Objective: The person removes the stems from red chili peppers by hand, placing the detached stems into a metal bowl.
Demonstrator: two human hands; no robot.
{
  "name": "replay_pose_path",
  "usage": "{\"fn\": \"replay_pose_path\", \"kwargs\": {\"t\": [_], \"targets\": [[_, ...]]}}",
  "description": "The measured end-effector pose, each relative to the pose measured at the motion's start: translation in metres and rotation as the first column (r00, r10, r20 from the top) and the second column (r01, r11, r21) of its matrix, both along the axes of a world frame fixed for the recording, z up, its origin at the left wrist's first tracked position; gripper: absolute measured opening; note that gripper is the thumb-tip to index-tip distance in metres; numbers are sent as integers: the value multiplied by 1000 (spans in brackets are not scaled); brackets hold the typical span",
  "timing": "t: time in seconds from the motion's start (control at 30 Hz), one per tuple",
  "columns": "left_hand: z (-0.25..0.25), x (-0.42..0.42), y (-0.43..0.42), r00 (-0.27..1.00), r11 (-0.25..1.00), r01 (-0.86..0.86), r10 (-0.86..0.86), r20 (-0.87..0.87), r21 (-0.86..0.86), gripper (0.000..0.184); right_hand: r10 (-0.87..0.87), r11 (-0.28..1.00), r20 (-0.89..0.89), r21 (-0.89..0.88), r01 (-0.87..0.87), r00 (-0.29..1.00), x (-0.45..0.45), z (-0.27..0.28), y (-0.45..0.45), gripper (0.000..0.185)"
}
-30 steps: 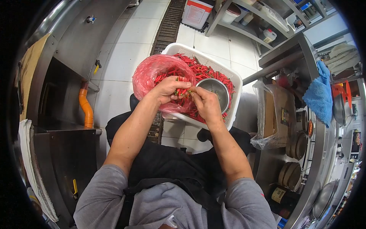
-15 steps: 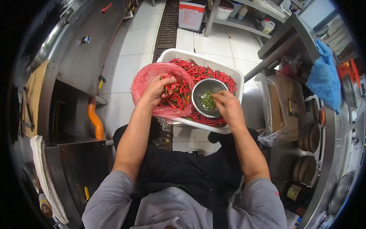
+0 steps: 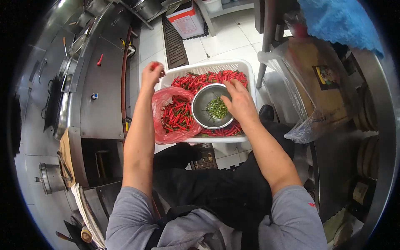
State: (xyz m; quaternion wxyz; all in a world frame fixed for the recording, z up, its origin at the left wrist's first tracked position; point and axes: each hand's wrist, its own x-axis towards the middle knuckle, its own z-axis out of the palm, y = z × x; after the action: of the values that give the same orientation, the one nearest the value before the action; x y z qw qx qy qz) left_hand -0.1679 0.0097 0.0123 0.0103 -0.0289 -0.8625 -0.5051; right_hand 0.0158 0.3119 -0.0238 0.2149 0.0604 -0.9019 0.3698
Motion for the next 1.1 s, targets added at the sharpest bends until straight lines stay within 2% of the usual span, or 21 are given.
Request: {"fn": "replay_pose_path", "kwargs": {"t": [0.03, 0.07, 0.13, 0.17, 0.23, 0.27, 0.33, 0.4, 0.47, 0.5, 0.57, 0.6, 0.67, 0.7, 0.73, 0.8, 0.83, 0.87, 1.0, 1.07, 1.1], "targets": [[-17, -13, 1, 985, 933, 75, -124, -121, -351, 14, -7, 1000, 6, -16, 7, 1000, 1, -2, -2, 47], [-41, -28, -11, 950, 693, 248, -313, 28, -677, 22, 0, 1000, 66, -26, 2, 998, 2, -4, -4, 48], [-26, -14, -1, 899, 481, 431, -302, 317, -763, 31, 7, 999, 120, -41, -2, 993, -3, -8, 0, 50], [-19, -10, 3, 897, 472, 434, -302, 322, -767, 31, 43, 997, 211, -64, -30, 976, -6, -15, 2, 53], [-8, -4, 0, 950, 774, 310, -222, 221, -552, 41, 102, 987, 337, -153, -52, 936, -7, -9, 3, 58], [-3, 3, -5, 951, 774, 303, -213, 223, -556, 41, 112, 985, 337, -159, -61, 935, -7, -10, 3, 58], [7, 20, -20, 972, 750, 231, -211, 107, -620, 47, 69, 971, 164, -237, -28, 984, -10, -11, 9, 58], [19, 48, -33, 976, 602, 209, -76, 205, -771, 67, -39, 967, 188, -240, 84, 981, -7, 2, 17, 56], [17, 76, -50, 975, 524, 155, 54, 215, -838, 77, -181, 947, 102, -249, 201, 978, -4, 9, 24, 53], [15, 91, -57, 976, 522, 150, 56, 210, -840, 77, -200, 937, 93, -272, 218, 975, -5, 4, 28, 52], [10, 116, -70, 959, 531, 17, 230, 163, -847, 76, -212, 933, 125, -270, 239, 969, -1, 7, 30, 52], [2, 125, -76, 959, 532, 9, 235, 158, -847, 76, -222, 929, 161, -265, 258, 962, 2, 9, 30, 51], [-13, 140, -92, 949, 659, -34, 258, 182, -751, 66, -221, 945, 121, -219, 243, 968, 4, 4, 31, 50], [-14, 148, -90, 963, 711, -77, 234, 132, -699, 50, -244, 947, 30, -206, 245, 969, 5, 6, 31, 49], [-12, 150, -89, 963, 712, -89, 241, 123, -697, 50, -268, 948, -62, -194, 251, 962, 7, 8, 30, 49], [-6, 147, -84, 985, 813, -112, 167, 45, -571, 33, -295, 947, -117, -171, 273, 948, 16, 14, 24, 46], [4, 145, -75, 984, 885, -149, 177, 23, -440, 27, -244, 960, -169, -182, 213, 955, 23, 20, 21, 45], [15, 142, -67, 983, 885, -156, 184, 22, -439, 27, -194, 970, -220, -192, 152, 956, 30, 23, 17, 43], [63, 127, -36, 982, 878, -172, 116, -149, -447, 30, 113, 981, -226, -129, -144, 968, 58, 15, -4, 37], [70, 126, -27, 970, 877, -186, 93, -225, -442, 32, 274, 958, -176, -33, -284, 946, 72, 6, -16, 39], [74, 127, -23, 983, 900, -167, 120, -138, -403, 32, 328, 945, -71, 40, -326, 942, 77, 2, -24, 41]]}}
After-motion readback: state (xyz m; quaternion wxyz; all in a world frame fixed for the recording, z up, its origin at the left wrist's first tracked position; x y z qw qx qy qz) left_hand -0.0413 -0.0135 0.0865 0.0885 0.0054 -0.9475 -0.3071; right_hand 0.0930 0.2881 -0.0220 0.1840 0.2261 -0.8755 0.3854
